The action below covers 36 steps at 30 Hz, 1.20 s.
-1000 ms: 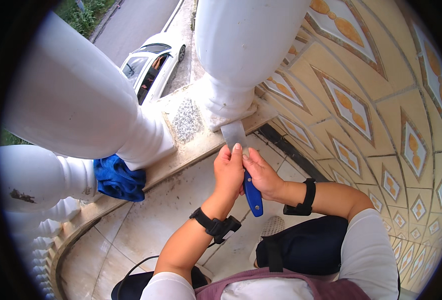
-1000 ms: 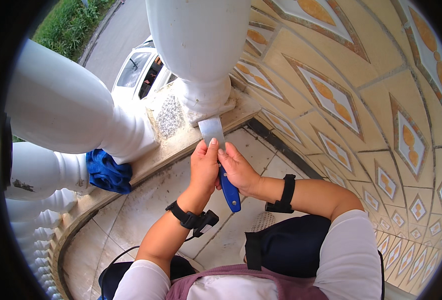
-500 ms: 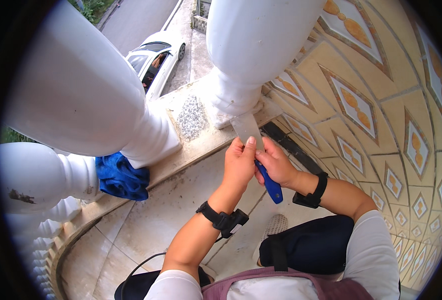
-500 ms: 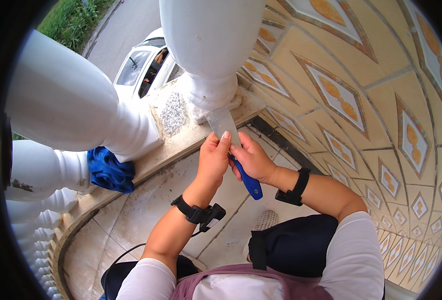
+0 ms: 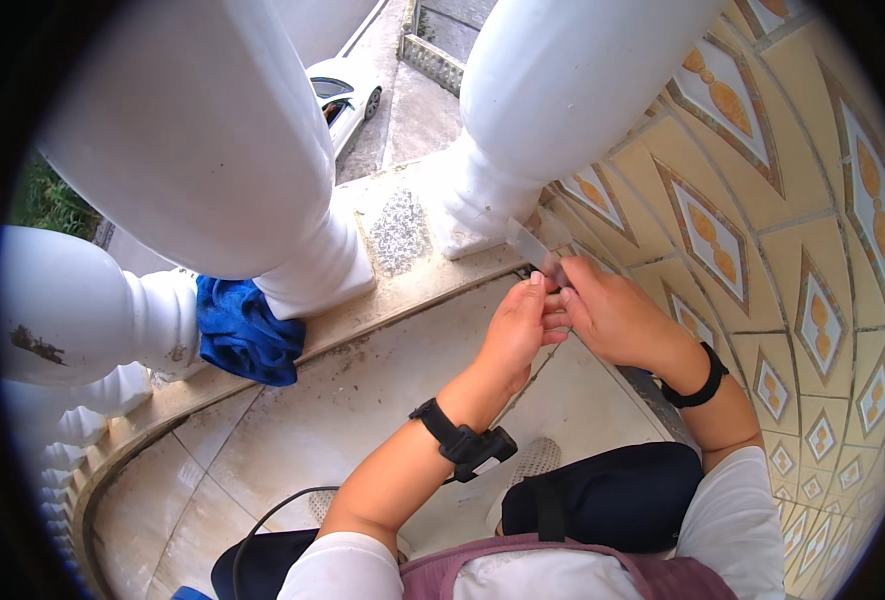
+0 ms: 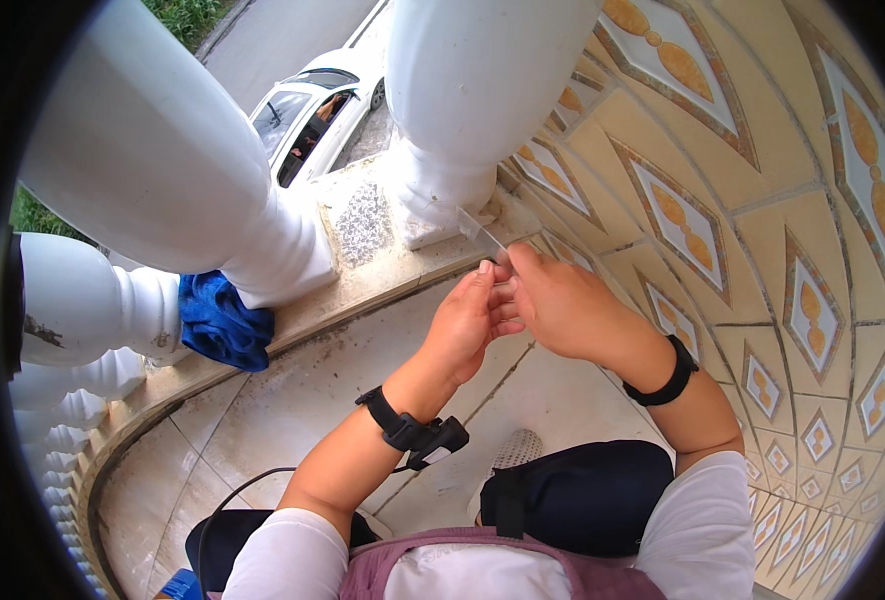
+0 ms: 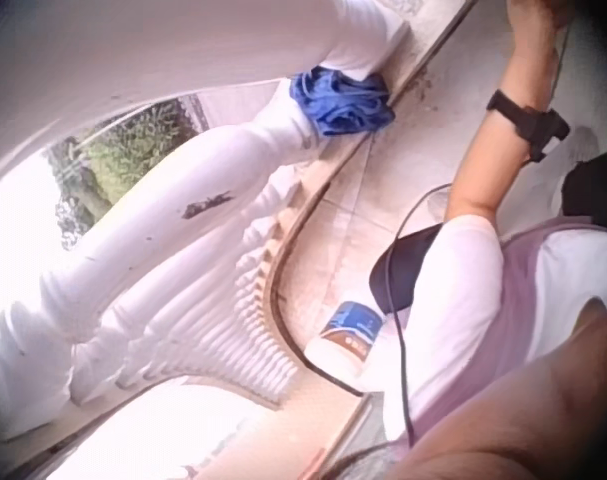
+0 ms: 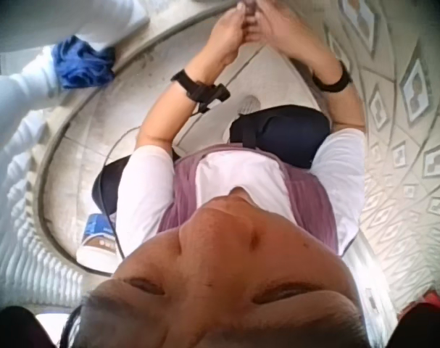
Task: The person wipes the white balcony balusters with a blue cloth and uses a scraper tool to remove debris from the base of the railing.
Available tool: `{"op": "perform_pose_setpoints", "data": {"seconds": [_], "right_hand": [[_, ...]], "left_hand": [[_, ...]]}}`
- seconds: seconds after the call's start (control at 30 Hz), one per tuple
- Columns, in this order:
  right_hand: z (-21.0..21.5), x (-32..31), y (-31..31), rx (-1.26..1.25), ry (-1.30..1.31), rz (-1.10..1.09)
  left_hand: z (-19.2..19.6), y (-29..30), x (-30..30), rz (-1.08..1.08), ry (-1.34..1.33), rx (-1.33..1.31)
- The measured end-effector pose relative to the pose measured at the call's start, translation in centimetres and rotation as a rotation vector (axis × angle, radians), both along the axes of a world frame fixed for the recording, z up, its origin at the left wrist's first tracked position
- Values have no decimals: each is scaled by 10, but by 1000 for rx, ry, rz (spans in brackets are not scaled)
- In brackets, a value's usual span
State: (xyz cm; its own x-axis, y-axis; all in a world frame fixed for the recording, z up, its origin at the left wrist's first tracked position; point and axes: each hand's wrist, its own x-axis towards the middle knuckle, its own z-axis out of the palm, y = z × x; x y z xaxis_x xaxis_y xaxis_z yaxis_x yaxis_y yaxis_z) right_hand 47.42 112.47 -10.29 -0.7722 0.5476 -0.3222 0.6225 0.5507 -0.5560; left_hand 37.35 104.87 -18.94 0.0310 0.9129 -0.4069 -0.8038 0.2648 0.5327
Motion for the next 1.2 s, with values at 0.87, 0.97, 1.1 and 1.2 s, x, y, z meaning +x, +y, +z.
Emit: {"op": "perform_pose_setpoints", "data": {"seconds": [0.87, 0.97, 1.1, 1.2], "right_hand": [[16, -98, 35, 252, -593, 676], [33, -67, 23, 156, -419, 545], [13, -32, 18, 70, -138, 414], [-16, -15, 2, -479, 50, -168]], "left_hand": [[-5, 23, -8, 395, -532, -63], [2, 4, 0, 351, -487, 14], [-2, -4, 4, 203, -193, -5], [-9, -4, 1, 377, 20, -112]]}}
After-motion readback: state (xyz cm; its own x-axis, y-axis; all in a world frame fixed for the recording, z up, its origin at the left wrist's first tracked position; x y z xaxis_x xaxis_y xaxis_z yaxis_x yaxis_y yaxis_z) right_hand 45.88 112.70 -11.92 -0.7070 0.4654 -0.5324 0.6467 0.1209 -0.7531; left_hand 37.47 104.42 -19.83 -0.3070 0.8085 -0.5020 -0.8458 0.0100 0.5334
